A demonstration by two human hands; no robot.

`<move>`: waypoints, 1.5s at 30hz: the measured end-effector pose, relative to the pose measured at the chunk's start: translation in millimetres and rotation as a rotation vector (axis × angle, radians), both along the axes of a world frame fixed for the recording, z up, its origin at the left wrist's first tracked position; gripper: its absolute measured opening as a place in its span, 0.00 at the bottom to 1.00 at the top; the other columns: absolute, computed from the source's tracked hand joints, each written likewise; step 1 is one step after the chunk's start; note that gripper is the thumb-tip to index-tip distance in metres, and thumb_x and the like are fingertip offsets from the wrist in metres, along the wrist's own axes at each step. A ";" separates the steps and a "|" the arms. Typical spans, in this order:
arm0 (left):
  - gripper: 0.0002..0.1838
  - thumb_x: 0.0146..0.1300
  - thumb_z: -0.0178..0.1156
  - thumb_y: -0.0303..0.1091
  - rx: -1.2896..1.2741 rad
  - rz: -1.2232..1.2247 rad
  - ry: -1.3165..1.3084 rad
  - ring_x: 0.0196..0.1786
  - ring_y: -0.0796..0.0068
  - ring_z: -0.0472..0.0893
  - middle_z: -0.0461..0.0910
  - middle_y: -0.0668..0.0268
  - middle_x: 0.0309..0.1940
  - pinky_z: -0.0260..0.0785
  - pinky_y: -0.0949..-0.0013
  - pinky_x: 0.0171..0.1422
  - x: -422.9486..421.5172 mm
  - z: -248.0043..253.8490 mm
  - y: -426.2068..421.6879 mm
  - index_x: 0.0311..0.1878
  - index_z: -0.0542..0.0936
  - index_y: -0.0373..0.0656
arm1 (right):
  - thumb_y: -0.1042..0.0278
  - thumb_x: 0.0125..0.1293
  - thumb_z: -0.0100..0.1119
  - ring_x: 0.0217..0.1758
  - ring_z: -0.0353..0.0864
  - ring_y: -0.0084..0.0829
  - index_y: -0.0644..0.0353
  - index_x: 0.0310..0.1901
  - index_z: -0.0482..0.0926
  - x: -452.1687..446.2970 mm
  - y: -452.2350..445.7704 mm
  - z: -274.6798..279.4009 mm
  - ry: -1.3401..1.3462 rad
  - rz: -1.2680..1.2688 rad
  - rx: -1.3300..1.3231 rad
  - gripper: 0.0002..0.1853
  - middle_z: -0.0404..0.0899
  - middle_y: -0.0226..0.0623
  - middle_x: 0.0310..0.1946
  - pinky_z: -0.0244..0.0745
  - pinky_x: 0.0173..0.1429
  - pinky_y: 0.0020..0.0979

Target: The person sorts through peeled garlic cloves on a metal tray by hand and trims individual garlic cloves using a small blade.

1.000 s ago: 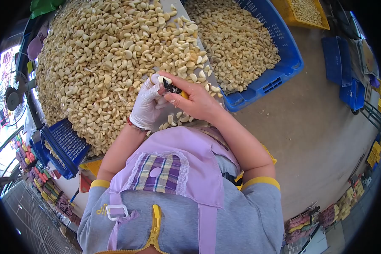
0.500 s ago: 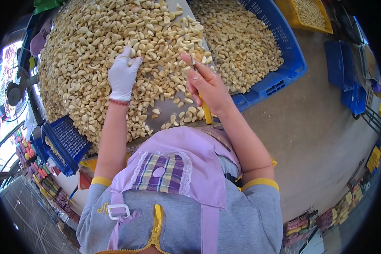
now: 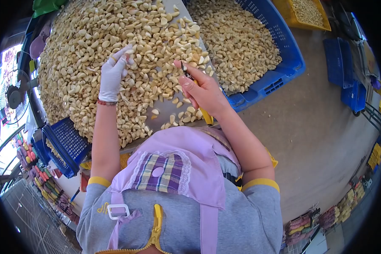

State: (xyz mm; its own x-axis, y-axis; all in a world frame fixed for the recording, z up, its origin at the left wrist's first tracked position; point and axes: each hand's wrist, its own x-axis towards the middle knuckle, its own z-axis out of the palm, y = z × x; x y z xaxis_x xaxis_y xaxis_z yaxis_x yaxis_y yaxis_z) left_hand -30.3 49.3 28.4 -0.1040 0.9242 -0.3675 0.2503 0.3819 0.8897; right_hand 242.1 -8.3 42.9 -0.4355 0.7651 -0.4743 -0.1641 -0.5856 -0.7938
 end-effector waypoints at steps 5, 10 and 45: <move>0.23 0.65 0.60 0.34 -0.141 0.135 -0.629 0.22 0.90 0.65 0.77 0.71 0.33 0.49 0.87 0.19 26.4 18.8 -33.2 0.62 0.73 0.37 | 0.61 0.72 0.51 0.18 0.61 0.10 0.52 0.70 0.62 -7.6 -3.1 -6.8 -0.050 0.076 0.073 0.26 0.67 0.20 0.23 0.58 0.23 0.14; 0.23 0.61 0.64 0.29 -0.153 0.129 -0.651 0.26 0.90 0.68 0.79 0.72 0.36 0.53 0.87 0.23 49.8 25.3 -51.6 0.60 0.74 0.36 | 0.60 0.66 0.60 0.43 0.75 0.22 0.57 0.69 0.63 -20.6 -4.9 -5.5 -0.173 0.124 0.321 0.31 0.75 0.37 0.55 0.72 0.50 0.26; 0.15 0.58 0.64 0.42 0.374 -0.095 1.038 0.34 0.65 0.81 0.81 0.64 0.36 0.73 0.65 0.41 -36.4 -13.5 -7.5 0.45 0.83 0.44 | 0.64 0.73 0.48 0.16 0.62 0.13 0.50 0.70 0.62 -16.8 4.4 1.5 0.046 0.101 -0.098 0.25 0.66 0.24 0.21 0.60 0.20 0.14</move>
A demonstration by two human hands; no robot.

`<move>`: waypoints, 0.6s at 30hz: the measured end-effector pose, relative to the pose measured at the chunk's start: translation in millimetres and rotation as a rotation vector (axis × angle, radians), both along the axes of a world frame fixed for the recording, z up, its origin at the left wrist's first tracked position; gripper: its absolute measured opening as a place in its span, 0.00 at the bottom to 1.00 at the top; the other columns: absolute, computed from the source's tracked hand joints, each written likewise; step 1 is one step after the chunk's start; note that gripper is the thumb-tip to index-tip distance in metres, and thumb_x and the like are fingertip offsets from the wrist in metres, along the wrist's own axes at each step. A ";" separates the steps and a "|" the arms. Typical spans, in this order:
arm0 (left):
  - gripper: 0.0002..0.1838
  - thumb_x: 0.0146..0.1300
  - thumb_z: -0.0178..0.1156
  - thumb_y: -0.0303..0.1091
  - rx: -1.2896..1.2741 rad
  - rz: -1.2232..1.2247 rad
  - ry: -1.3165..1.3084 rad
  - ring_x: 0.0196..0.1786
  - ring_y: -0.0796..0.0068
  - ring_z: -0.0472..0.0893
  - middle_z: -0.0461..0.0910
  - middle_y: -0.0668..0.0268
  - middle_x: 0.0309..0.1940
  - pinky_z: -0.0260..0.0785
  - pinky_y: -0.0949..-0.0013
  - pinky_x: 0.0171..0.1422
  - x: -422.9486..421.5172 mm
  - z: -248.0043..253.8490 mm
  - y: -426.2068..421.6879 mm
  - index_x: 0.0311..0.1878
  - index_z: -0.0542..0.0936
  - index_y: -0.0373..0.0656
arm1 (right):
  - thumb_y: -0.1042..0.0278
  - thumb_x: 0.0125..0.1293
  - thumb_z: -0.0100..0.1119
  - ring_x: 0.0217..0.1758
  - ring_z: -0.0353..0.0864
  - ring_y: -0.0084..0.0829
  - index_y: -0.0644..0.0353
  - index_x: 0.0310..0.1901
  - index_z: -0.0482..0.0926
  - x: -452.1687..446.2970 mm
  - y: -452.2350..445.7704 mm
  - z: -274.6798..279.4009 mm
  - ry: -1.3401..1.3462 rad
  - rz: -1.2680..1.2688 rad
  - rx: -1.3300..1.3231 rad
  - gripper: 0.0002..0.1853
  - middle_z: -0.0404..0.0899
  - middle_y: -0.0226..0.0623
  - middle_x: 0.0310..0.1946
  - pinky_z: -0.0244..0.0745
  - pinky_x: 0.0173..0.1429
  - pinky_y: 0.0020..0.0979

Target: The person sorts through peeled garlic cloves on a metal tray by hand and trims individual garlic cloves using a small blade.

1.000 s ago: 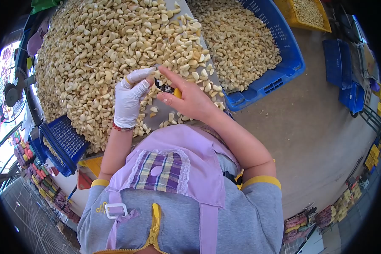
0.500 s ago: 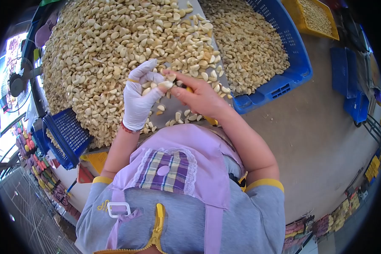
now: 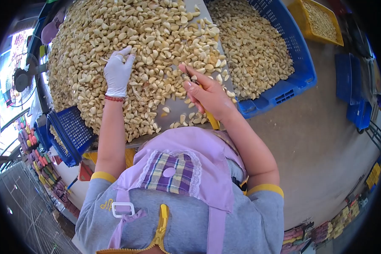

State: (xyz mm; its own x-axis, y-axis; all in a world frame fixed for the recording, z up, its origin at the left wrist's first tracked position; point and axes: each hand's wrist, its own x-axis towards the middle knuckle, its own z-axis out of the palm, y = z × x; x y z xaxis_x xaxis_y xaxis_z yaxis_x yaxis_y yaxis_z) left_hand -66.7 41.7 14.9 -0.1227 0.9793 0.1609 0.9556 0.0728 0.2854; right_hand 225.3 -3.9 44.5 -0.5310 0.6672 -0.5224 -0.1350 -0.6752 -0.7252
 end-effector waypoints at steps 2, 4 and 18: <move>0.14 0.58 0.64 0.41 0.024 -0.010 -0.007 0.35 0.65 0.82 0.82 0.63 0.39 0.74 0.66 0.41 2.3 -2.5 -3.6 0.44 0.83 0.45 | 0.64 0.73 0.49 0.16 0.62 0.12 0.50 0.70 0.62 0.5 -1.6 -0.7 -0.019 0.001 0.001 0.25 0.67 0.24 0.22 0.61 0.21 0.14; 0.14 0.58 0.63 0.40 0.014 0.028 0.026 0.34 0.65 0.82 0.83 0.64 0.39 0.74 0.66 0.40 7.2 1.1 -6.5 0.44 0.83 0.45 | 0.63 0.71 0.52 0.17 0.62 0.11 0.48 0.69 0.64 -0.1 -3.7 -2.7 -0.030 -0.013 -0.003 0.25 0.68 0.23 0.22 0.61 0.20 0.15; 0.14 0.59 0.64 0.29 -0.381 0.210 -1.427 0.22 0.92 0.69 0.79 0.74 0.27 0.58 0.88 0.23 76.7 39.4 -46.8 0.48 0.80 0.37 | 0.69 0.63 0.60 0.54 0.77 0.28 0.51 0.73 0.56 -21.5 -0.9 -8.5 -0.282 0.110 0.561 0.37 0.71 0.42 0.62 0.70 0.59 0.31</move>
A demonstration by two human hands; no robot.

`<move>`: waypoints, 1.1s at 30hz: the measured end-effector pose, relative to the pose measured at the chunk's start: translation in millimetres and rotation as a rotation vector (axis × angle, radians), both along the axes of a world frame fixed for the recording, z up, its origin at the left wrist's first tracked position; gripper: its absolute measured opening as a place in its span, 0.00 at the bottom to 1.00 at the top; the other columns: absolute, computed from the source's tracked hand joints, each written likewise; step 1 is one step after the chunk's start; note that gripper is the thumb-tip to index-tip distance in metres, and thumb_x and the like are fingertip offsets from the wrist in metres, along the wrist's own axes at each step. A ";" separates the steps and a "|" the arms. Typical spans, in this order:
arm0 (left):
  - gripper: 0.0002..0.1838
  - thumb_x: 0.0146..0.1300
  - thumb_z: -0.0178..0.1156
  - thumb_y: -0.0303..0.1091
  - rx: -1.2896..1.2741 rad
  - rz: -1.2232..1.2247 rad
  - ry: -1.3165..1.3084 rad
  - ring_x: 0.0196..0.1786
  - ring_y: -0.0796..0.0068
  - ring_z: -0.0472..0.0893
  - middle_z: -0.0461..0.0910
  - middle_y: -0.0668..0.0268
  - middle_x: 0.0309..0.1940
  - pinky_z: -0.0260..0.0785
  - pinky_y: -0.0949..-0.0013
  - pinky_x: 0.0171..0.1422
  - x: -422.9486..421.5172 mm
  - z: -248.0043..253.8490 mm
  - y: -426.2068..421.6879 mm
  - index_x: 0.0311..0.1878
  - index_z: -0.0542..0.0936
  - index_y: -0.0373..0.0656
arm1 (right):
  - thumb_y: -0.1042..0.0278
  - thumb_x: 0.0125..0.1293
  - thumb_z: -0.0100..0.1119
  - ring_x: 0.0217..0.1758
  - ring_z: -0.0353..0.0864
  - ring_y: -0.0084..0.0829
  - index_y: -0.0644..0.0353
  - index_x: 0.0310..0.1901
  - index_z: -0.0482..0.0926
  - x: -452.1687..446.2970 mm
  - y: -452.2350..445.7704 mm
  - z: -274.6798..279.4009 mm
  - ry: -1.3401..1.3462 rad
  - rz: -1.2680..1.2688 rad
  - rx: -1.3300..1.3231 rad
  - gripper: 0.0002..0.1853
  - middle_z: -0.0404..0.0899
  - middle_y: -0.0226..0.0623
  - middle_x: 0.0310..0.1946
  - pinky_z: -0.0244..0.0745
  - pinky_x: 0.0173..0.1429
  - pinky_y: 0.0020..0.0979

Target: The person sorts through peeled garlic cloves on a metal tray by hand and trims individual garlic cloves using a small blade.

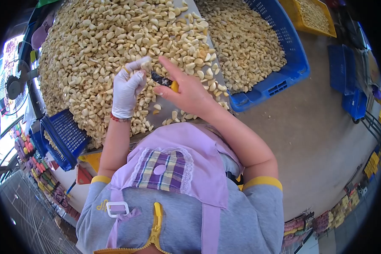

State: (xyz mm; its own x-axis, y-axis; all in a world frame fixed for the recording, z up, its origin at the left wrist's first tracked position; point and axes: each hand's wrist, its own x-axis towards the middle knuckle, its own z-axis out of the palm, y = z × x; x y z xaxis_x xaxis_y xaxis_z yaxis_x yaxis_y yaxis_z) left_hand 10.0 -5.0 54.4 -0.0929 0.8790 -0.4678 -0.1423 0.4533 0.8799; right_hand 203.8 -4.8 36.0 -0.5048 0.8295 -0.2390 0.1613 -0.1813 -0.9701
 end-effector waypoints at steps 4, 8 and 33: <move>0.14 0.60 0.61 0.30 -0.085 -0.079 -0.185 0.21 0.93 0.70 0.75 0.77 0.24 0.55 0.87 0.21 6.8 -3.4 -9.1 0.49 0.78 0.39 | 0.58 0.61 0.62 0.35 0.74 0.37 0.53 0.72 0.56 0.9 -1.2 -5.1 -0.066 -0.001 0.118 0.39 0.76 0.46 0.37 0.70 0.43 0.34; 0.13 0.59 0.62 0.24 -0.085 -0.132 -0.039 0.27 0.88 0.74 0.77 0.72 0.32 0.65 0.84 0.27 13.0 8.9 -10.7 0.48 0.77 0.37 | 0.56 0.61 0.63 0.29 0.76 0.38 0.53 0.72 0.56 4.2 -2.5 -7.9 -0.049 0.022 0.107 0.40 0.79 0.46 0.31 0.72 0.38 0.34; 0.17 0.66 0.59 0.41 -0.351 0.293 -0.699 0.27 0.80 0.72 0.76 0.64 0.38 0.59 0.83 0.20 22.0 0.5 -26.4 0.50 0.75 0.39 | 0.66 0.68 0.57 0.27 0.69 0.12 0.49 0.70 0.63 6.2 -4.2 13.6 0.138 0.006 -0.105 0.29 0.77 0.27 0.36 0.69 0.31 0.17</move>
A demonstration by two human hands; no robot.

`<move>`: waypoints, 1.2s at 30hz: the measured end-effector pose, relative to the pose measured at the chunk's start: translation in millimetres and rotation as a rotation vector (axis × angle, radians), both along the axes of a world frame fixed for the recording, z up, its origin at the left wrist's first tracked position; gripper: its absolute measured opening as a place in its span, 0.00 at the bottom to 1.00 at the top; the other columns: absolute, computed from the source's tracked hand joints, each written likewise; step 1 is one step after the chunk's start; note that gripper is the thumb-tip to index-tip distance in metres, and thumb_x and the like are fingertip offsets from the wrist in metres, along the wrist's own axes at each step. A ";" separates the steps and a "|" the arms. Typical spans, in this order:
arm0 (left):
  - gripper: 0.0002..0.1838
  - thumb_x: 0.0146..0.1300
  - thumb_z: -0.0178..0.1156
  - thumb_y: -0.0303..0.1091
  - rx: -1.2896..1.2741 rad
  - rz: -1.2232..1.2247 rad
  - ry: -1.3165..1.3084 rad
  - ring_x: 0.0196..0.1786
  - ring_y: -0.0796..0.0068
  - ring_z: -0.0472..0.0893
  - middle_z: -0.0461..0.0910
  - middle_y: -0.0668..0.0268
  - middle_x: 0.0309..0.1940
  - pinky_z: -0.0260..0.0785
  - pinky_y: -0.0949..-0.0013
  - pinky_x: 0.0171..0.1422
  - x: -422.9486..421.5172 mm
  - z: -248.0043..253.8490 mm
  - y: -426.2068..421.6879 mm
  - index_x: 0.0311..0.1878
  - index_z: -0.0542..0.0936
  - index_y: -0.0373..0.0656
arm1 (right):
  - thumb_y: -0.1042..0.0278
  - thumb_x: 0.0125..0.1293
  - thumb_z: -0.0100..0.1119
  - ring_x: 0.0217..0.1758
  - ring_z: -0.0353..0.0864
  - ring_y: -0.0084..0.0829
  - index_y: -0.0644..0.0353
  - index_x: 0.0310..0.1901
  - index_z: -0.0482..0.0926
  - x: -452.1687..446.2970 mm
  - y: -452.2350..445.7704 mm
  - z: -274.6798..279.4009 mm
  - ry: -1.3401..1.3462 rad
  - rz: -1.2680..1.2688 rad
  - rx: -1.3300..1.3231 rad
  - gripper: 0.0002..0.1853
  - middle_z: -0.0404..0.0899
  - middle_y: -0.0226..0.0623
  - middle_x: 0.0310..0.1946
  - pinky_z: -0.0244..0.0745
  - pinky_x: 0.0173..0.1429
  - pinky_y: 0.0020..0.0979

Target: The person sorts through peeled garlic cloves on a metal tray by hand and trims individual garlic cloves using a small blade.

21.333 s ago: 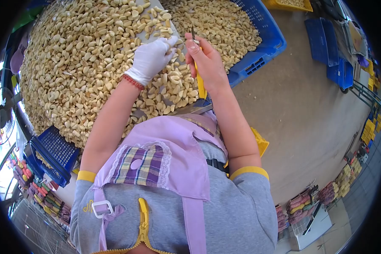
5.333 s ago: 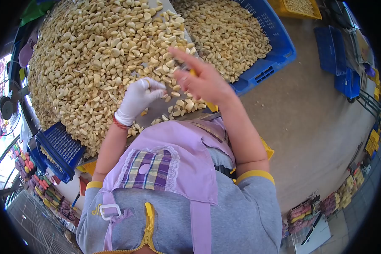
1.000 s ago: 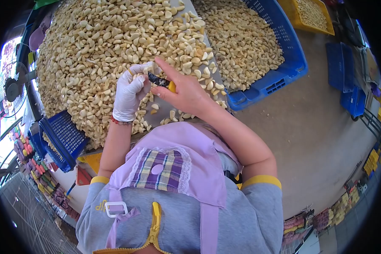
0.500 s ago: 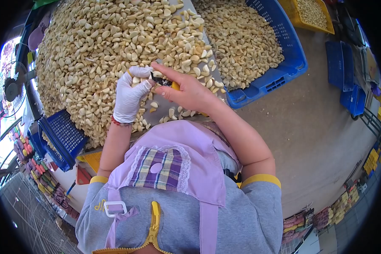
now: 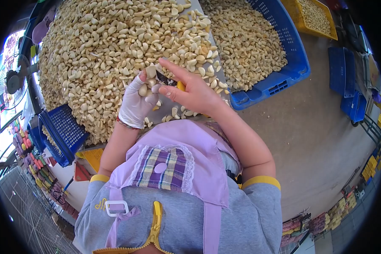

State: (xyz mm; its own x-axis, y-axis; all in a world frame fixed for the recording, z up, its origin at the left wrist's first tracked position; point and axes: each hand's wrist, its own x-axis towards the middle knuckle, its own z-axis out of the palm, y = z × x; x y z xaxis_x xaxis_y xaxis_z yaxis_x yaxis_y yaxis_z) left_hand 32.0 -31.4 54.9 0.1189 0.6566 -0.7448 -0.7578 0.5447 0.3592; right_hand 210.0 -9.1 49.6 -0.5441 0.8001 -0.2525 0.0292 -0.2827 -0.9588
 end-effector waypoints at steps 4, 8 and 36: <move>0.12 0.66 0.59 0.41 0.188 -0.227 -0.066 0.24 0.83 0.68 0.74 0.66 0.34 0.54 0.84 0.19 -12.5 -12.4 -12.5 0.40 0.74 0.41 | 0.67 0.67 0.58 0.30 0.69 0.11 0.50 0.69 0.65 -1.2 -2.3 -12.2 -0.030 0.034 0.102 0.28 0.77 0.25 0.44 0.70 0.35 0.18; 0.12 0.67 0.57 0.40 0.150 -0.241 -0.449 0.20 0.87 0.62 0.73 0.68 0.33 0.49 0.85 0.17 -18.7 -11.5 -15.2 0.42 0.74 0.41 | 0.65 0.68 0.57 0.28 0.69 0.09 0.50 0.67 0.68 2.2 -1.0 -4.9 0.048 0.075 -0.236 0.26 0.78 0.22 0.43 0.66 0.28 0.14; 0.14 0.55 0.70 0.36 0.408 -0.233 0.517 0.24 0.81 0.71 0.73 0.71 0.25 0.59 0.79 0.25 -0.9 -2.1 -17.3 0.39 0.76 0.44 | 0.59 0.67 0.59 0.32 0.73 0.13 0.48 0.71 0.60 7.6 -10.3 -18.1 -0.029 0.031 0.278 0.32 0.74 0.30 0.55 0.70 0.32 0.19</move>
State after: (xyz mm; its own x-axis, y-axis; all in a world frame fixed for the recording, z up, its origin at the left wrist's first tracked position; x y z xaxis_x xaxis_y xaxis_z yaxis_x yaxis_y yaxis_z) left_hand 31.1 -48.7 52.7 -0.0132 0.8963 -0.4433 -0.3141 0.4171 0.8528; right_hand 217.7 -19.4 31.5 -0.5652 0.8239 -0.0412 0.0624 -0.0071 -0.9980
